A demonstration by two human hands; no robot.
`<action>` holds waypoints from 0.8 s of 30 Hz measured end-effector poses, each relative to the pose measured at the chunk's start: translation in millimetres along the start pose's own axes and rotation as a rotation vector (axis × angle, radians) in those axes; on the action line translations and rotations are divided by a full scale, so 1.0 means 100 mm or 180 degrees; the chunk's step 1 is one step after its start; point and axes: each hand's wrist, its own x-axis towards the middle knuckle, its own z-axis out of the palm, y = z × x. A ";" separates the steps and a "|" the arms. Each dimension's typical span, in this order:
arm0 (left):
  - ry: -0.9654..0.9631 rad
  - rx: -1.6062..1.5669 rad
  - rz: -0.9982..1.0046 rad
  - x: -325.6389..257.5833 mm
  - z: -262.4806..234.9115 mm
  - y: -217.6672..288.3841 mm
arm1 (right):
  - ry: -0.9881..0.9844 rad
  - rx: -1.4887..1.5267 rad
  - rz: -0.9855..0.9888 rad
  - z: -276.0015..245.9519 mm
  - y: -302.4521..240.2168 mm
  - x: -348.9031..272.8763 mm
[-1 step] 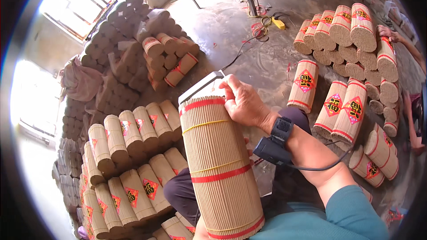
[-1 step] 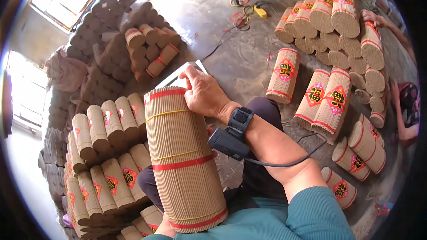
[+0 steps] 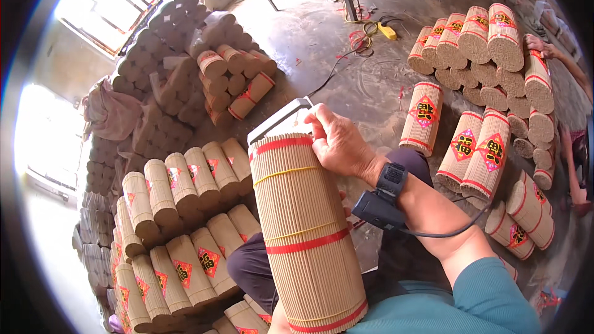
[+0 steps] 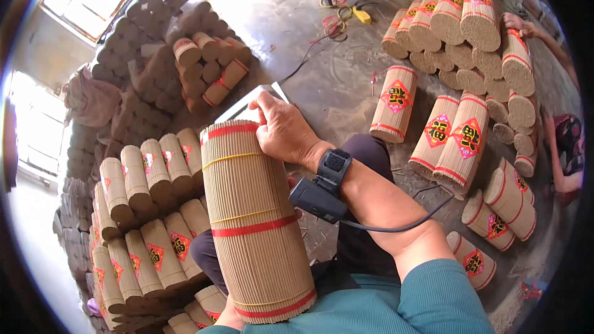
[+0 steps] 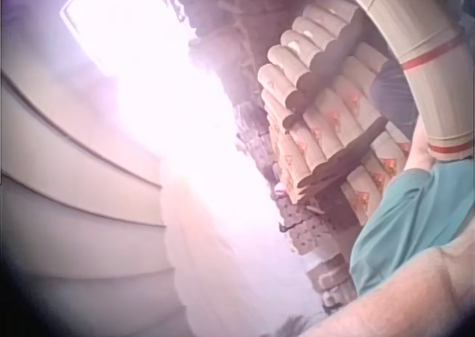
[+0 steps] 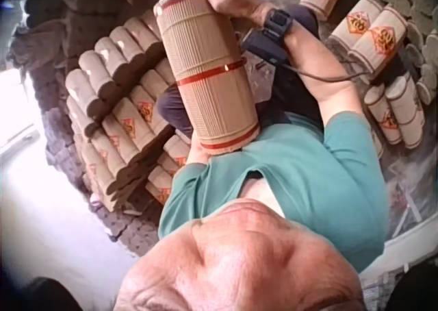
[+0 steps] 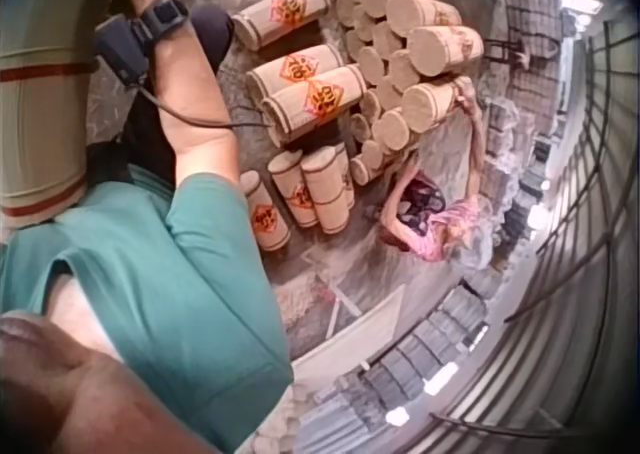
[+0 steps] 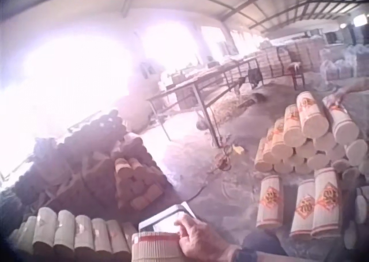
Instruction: Packaging and heat-sealing bundles of wooden sticks with stickers and rubber bands in a factory setting.
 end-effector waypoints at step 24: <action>-0.0552 0.2991 0.0383 1.03 1.09 0.67 | -0.0047 0.2378 0.1137 -1.23 -0.67 -0.30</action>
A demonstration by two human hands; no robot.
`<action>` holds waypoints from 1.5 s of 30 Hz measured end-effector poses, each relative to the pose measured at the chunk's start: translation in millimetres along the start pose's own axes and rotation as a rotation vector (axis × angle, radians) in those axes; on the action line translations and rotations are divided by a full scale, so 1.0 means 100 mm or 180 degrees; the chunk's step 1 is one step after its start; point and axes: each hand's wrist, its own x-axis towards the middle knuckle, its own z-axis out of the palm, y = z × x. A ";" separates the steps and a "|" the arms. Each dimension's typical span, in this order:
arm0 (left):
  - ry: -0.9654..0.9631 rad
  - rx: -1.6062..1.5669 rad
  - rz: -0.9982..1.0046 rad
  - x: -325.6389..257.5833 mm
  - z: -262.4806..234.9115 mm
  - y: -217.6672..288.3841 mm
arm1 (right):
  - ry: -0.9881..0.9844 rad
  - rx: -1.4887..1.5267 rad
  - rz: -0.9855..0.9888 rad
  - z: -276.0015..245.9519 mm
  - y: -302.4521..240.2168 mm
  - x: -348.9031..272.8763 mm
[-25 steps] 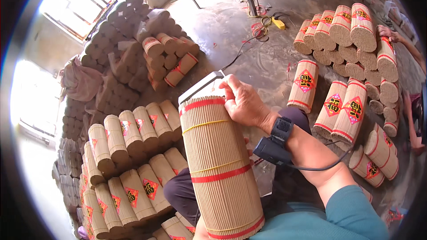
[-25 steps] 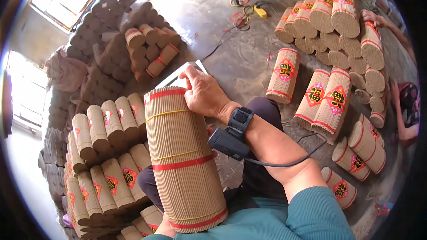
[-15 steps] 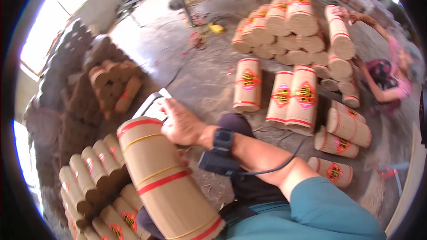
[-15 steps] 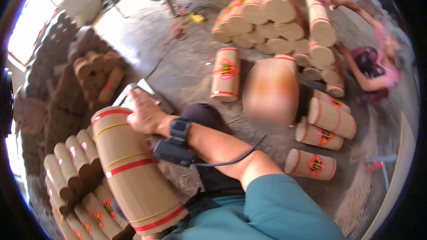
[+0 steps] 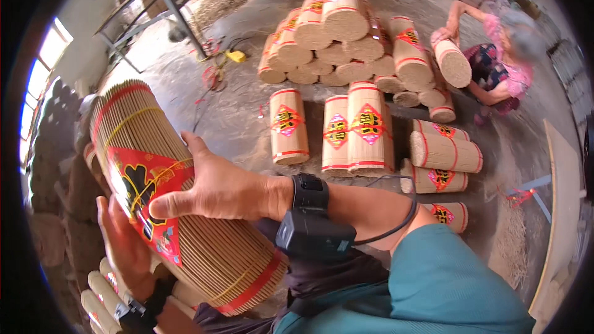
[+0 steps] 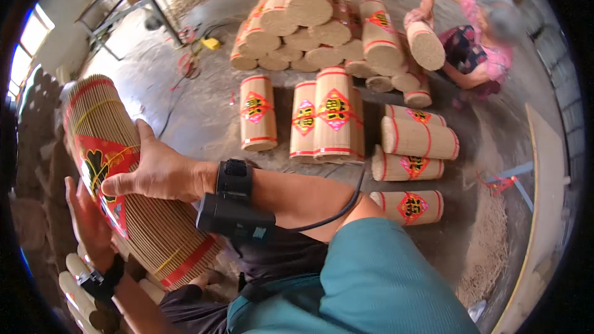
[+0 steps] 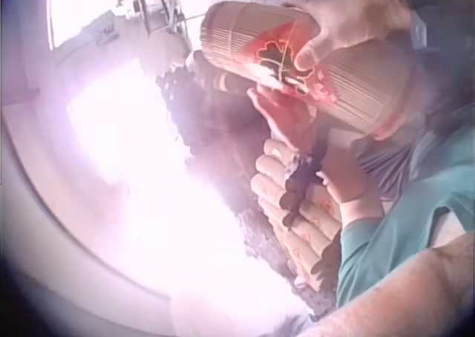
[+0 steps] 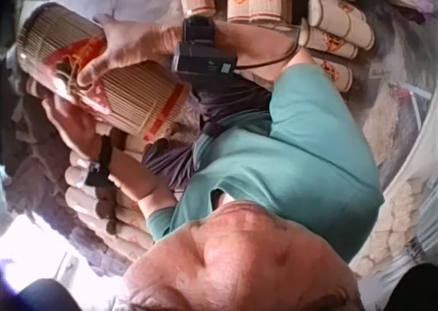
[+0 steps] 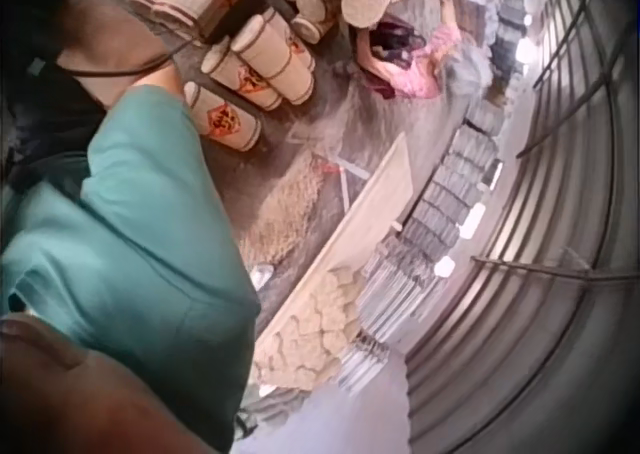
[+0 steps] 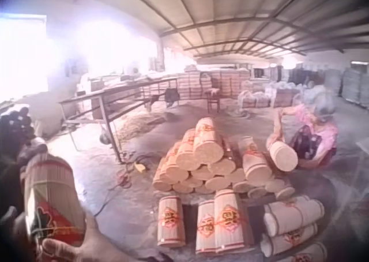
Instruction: Packaging and heat-sealing bundles of wooden sticks with stickers and rubber bands in a factory setting.
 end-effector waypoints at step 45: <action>-0.0139 -0.0887 -0.1572 -0.56 -1.14 -0.54 | 0.6280 0.1654 -0.0356 -2.96 1.47 -5.47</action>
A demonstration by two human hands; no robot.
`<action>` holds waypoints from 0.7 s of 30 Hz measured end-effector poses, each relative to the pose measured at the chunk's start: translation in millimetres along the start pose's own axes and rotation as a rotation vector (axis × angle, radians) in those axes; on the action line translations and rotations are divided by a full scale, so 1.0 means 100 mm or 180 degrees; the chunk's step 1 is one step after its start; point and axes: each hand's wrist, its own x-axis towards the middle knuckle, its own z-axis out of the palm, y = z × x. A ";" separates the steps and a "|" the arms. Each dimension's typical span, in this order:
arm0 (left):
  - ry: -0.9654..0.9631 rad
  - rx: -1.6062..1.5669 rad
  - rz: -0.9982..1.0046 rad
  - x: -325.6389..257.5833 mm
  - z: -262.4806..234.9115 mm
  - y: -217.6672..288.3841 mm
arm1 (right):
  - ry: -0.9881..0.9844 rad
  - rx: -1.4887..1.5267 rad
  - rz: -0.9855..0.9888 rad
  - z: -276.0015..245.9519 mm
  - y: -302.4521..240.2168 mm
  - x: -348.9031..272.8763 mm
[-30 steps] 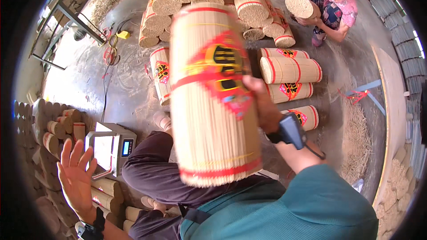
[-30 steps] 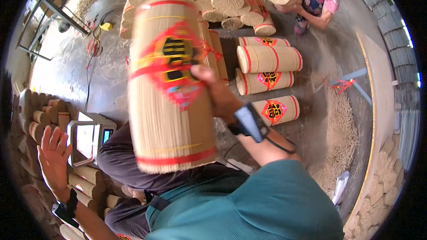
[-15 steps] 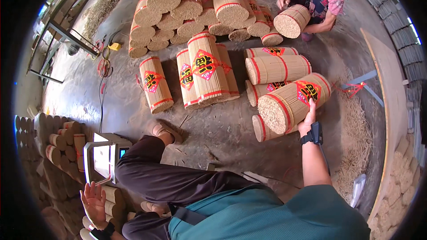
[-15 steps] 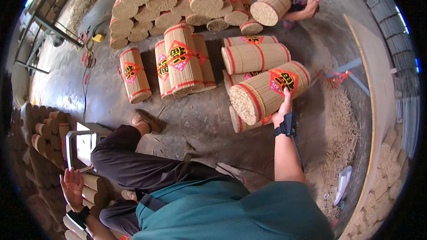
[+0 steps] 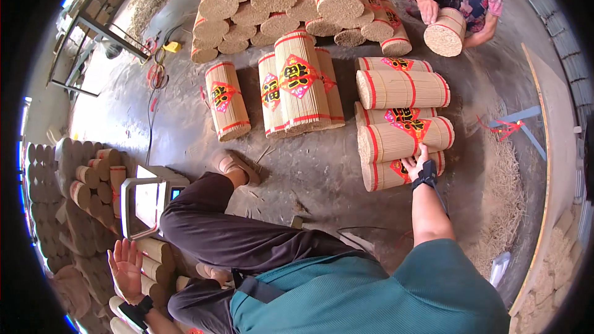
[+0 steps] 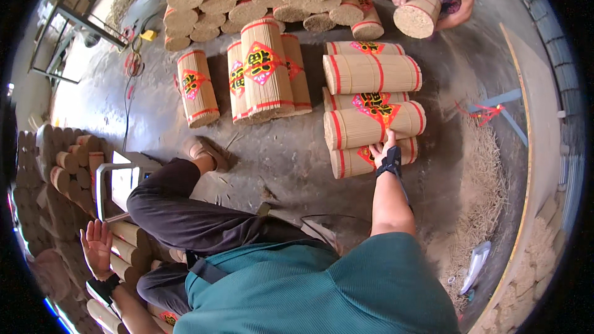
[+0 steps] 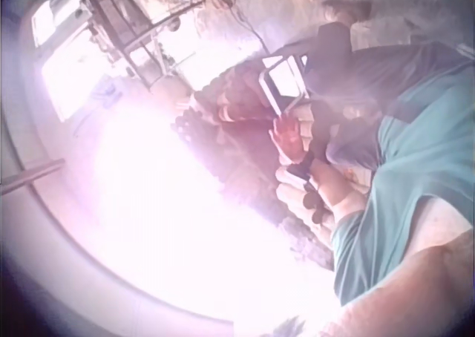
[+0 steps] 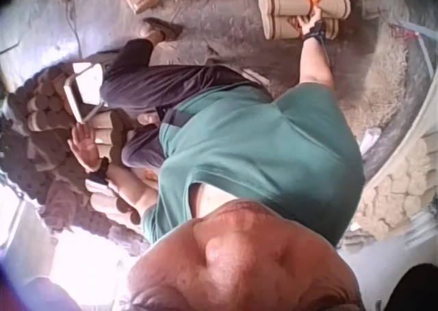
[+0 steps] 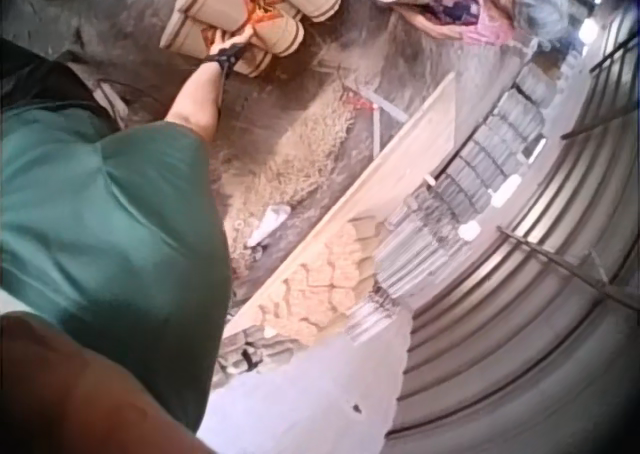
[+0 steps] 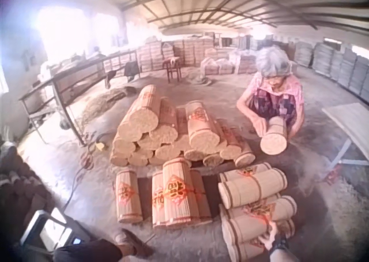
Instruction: Packaging and heat-sealing bundles of wooden sticks with stickers and rubber bands in a factory setting.
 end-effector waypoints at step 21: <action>0.4630 -0.1260 0.1253 -3.09 -2.08 -1.33 | -0.5458 -0.1793 0.1359 2.82 0.87 -3.87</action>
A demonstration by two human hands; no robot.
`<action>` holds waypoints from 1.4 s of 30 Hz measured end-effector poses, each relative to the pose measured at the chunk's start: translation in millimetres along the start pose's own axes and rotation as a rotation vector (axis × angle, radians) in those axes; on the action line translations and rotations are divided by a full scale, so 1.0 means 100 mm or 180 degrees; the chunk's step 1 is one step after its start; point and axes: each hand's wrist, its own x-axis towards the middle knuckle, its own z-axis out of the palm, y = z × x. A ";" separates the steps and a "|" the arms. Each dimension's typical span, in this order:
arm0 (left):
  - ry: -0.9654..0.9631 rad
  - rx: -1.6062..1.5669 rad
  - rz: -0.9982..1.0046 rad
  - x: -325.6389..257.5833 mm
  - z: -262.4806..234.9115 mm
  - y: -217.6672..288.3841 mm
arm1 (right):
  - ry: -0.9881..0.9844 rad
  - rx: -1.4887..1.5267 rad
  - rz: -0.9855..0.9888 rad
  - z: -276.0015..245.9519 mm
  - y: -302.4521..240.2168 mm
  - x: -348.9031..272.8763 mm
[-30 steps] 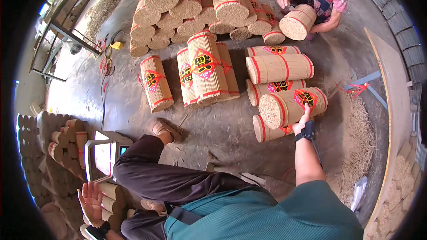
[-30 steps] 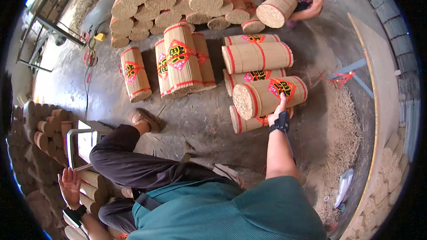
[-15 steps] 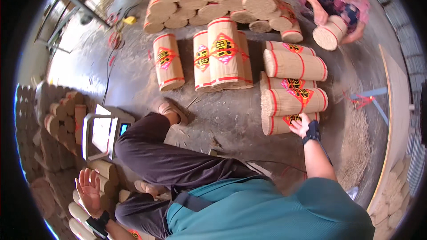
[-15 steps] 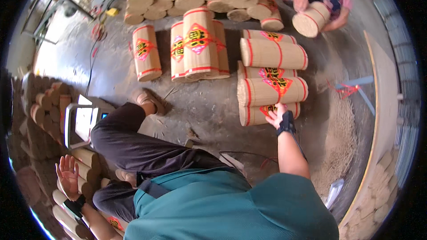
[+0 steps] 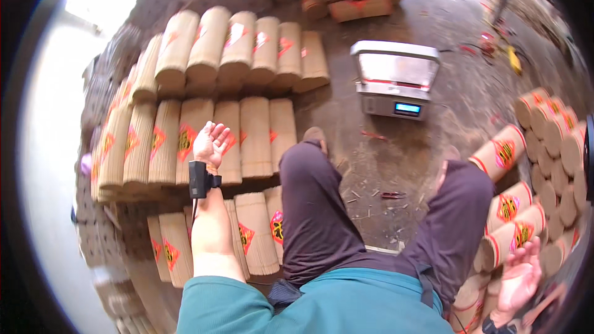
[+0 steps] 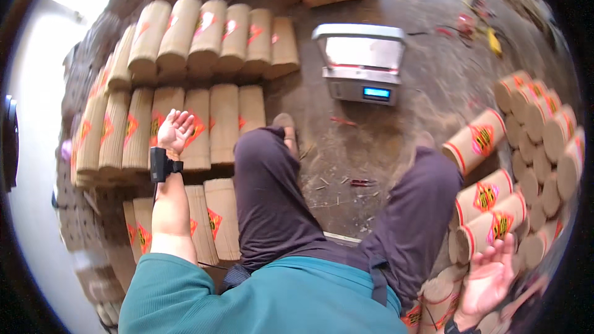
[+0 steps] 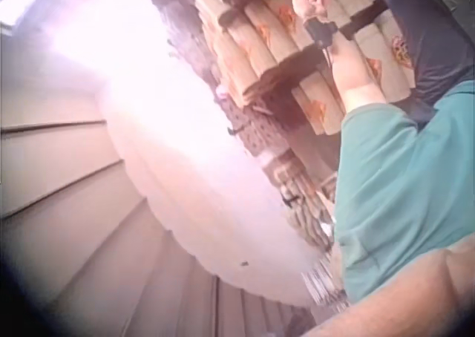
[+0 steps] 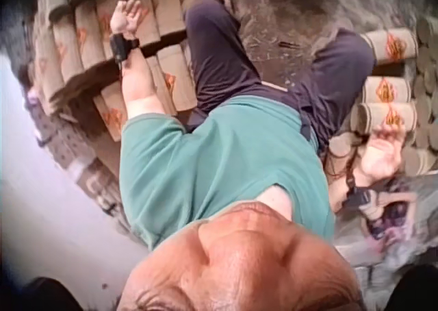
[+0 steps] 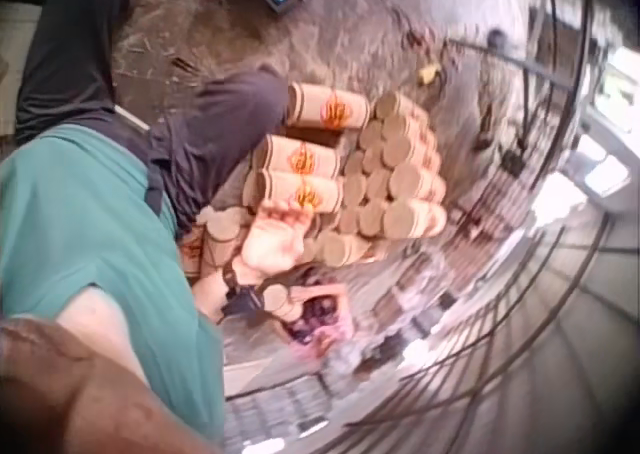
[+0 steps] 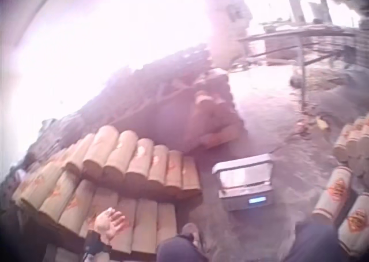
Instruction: Packaging and heat-sealing bundles of wooden sticks with stickers and rubber bands in a factory setting.
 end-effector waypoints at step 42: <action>0.1712 0.3293 0.0008 -1.63 -3.45 -1.76 | -0.2904 -0.3182 0.4574 4.04 5.10 -0.08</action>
